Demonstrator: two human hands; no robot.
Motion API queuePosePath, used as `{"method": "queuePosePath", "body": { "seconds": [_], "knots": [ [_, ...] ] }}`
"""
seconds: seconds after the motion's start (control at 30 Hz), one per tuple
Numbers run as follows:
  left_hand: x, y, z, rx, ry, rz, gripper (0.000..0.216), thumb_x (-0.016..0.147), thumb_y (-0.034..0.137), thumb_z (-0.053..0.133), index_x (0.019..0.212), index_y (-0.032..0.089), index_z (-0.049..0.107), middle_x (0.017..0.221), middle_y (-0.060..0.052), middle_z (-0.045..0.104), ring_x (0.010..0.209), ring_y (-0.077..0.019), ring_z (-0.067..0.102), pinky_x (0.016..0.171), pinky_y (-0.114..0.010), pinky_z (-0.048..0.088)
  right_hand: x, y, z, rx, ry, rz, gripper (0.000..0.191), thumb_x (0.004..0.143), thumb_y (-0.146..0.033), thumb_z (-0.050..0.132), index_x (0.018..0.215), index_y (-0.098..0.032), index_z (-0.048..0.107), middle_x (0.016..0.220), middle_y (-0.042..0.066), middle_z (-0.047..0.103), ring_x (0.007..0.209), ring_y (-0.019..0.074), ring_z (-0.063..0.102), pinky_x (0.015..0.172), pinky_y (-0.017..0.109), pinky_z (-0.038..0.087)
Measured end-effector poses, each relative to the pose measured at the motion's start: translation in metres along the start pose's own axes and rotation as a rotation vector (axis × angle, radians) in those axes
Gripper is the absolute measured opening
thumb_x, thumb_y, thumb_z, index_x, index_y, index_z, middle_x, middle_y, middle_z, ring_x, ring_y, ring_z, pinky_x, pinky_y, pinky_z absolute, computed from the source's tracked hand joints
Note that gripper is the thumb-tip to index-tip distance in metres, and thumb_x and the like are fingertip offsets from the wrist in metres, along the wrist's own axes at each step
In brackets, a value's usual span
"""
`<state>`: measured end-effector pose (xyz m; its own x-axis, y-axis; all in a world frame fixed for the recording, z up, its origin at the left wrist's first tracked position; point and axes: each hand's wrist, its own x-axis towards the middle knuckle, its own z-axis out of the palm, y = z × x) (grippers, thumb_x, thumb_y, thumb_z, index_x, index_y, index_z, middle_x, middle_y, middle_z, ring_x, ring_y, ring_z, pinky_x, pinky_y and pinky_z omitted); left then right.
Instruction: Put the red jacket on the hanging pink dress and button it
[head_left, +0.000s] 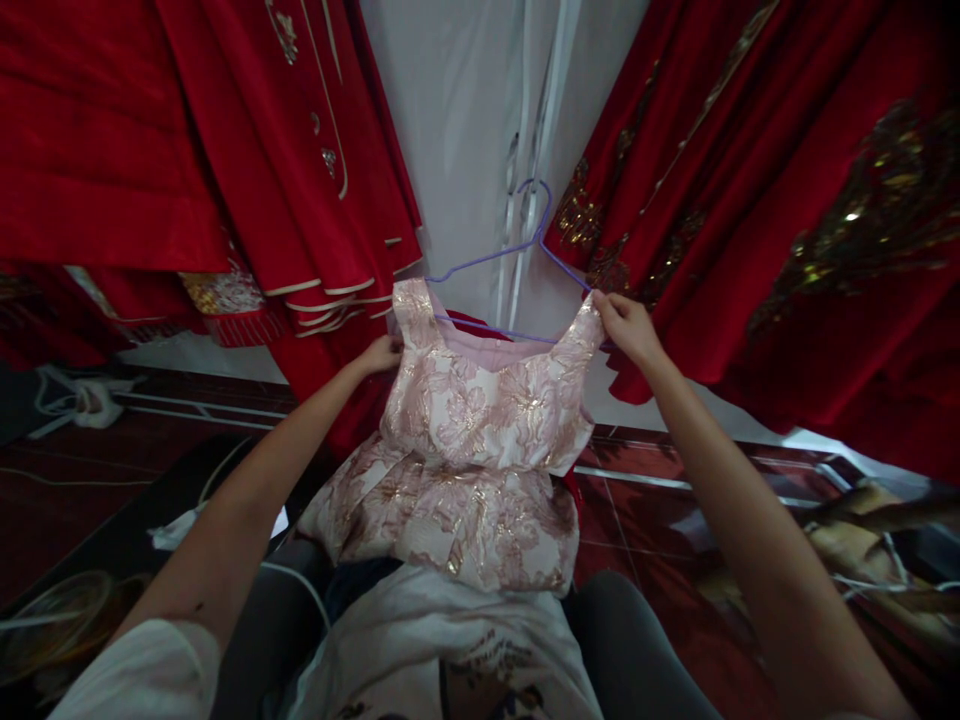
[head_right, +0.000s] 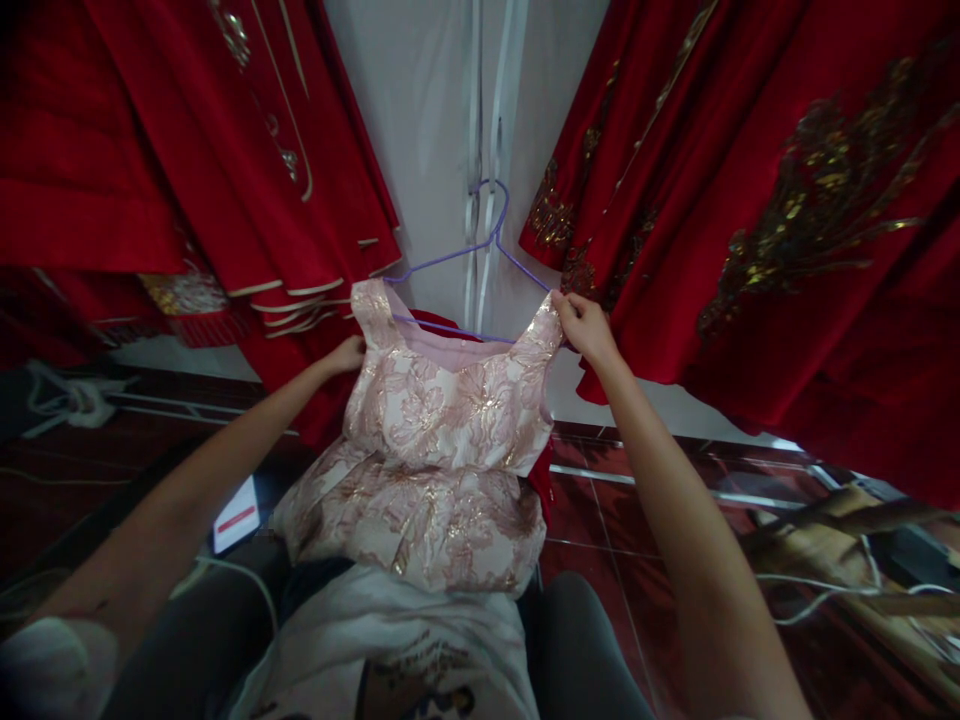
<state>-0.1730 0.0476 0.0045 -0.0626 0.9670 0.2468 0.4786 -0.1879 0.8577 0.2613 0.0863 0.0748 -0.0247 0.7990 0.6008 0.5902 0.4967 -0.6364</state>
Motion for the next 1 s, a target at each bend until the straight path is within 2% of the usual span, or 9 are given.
{"method": "queuePosePath", "body": {
  "seconds": [0.23, 0.3, 0.43, 0.5, 0.63, 0.73, 0.8, 0.87, 1.0],
  "knots": [
    [0.037, 0.038, -0.017, -0.145, 0.120, 0.106, 0.029, 0.065, 0.037, 0.074, 0.083, 0.014, 0.069, 0.080, -0.009, 0.072, 0.087, -0.0246, 0.066, 0.085, -0.039, 0.052, 0.001, -0.001, 0.001, 0.028, -0.019, -0.004, 0.054, 0.080, -0.070, 0.046, 0.060, -0.020, 0.047, 0.053, -0.003, 0.042, 0.052, 0.0118, 0.041, 0.049, 0.024, 0.033],
    [0.045, 0.049, -0.023, -0.178, 0.049, 0.115, 0.034, 0.063, 0.036, 0.076, 0.086, 0.013, 0.069, 0.085, -0.009, 0.072, 0.087, -0.0241, 0.066, 0.086, -0.040, 0.052, 0.000, -0.001, 0.000, 0.021, -0.017, -0.007, 0.054, 0.080, -0.070, 0.046, 0.060, -0.020, 0.047, 0.053, -0.003, 0.041, 0.052, 0.0118, 0.041, 0.048, 0.024, 0.032],
    [0.044, 0.061, -0.038, -0.170, -0.261, 0.066, 0.043, 0.052, 0.024, 0.082, 0.092, 0.013, 0.070, 0.090, -0.010, 0.072, 0.090, -0.0242, 0.066, 0.089, -0.041, 0.051, -0.001, -0.004, -0.003, 0.006, -0.009, 0.001, 0.055, 0.080, -0.071, 0.046, 0.058, -0.020, 0.044, 0.053, -0.003, 0.040, 0.052, 0.0111, 0.039, 0.048, 0.024, 0.031],
    [0.039, 0.062, -0.046, -0.155, -0.293, 0.060, 0.044, 0.049, 0.019, 0.083, 0.091, 0.013, 0.070, 0.087, -0.010, 0.072, 0.091, -0.0241, 0.066, 0.090, -0.040, 0.050, -0.001, -0.004, -0.003, 0.008, -0.014, 0.007, 0.056, 0.079, -0.072, 0.046, 0.057, -0.020, 0.043, 0.052, -0.003, 0.040, 0.051, 0.0110, 0.039, 0.048, 0.024, 0.032],
    [0.036, 0.054, -0.054, -0.140, -0.119, 0.072, 0.029, 0.056, 0.026, 0.081, 0.080, 0.013, 0.070, 0.079, -0.010, 0.071, 0.085, -0.0229, 0.066, 0.090, -0.040, 0.049, 0.001, -0.001, 0.000, 0.014, -0.016, 0.006, 0.056, 0.080, -0.071, 0.045, 0.058, -0.020, 0.044, 0.052, -0.003, 0.041, 0.052, 0.0114, 0.040, 0.049, 0.024, 0.032],
    [0.044, 0.053, -0.051, -0.160, -0.071, 0.042, 0.026, 0.060, 0.032, 0.077, 0.076, 0.014, 0.069, 0.078, -0.008, 0.071, 0.080, -0.0217, 0.066, 0.086, -0.038, 0.049, 0.002, 0.002, 0.001, 0.000, -0.003, -0.007, 0.056, 0.080, -0.072, 0.044, 0.058, -0.021, 0.045, 0.052, -0.003, 0.042, 0.052, 0.0118, 0.040, 0.050, 0.024, 0.032],
    [0.051, 0.061, -0.044, -0.190, -0.002, 0.016, 0.024, 0.063, 0.033, 0.074, 0.076, 0.014, 0.068, 0.079, -0.007, 0.070, 0.077, -0.0213, 0.065, 0.082, -0.037, 0.049, 0.001, 0.000, -0.002, -0.032, 0.013, -0.018, 0.055, 0.081, -0.071, 0.044, 0.058, -0.021, 0.045, 0.052, -0.003, 0.043, 0.052, 0.0121, 0.040, 0.050, 0.025, 0.032],
    [0.059, 0.074, -0.035, -0.163, 0.137, -0.005, 0.020, 0.066, 0.031, 0.072, 0.074, 0.014, 0.066, 0.077, -0.006, 0.068, 0.076, -0.0210, 0.063, 0.079, -0.036, 0.049, -0.002, -0.007, -0.007, -0.096, 0.037, -0.032, 0.054, 0.082, -0.070, 0.044, 0.059, -0.021, 0.047, 0.051, -0.002, 0.046, 0.052, 0.0129, 0.042, 0.051, 0.026, 0.032],
    [0.067, 0.104, -0.015, 0.132, 0.391, 0.090, 0.016, 0.070, 0.026, 0.070, 0.071, 0.014, 0.061, 0.073, -0.006, 0.063, 0.082, -0.0222, 0.061, 0.085, -0.037, 0.045, -0.010, -0.029, -0.019, -0.271, 0.086, -0.085, 0.051, 0.085, -0.065, 0.043, 0.065, -0.021, 0.056, 0.054, 0.002, 0.054, 0.056, 0.0167, 0.050, 0.055, 0.028, 0.032]
  ]
}}
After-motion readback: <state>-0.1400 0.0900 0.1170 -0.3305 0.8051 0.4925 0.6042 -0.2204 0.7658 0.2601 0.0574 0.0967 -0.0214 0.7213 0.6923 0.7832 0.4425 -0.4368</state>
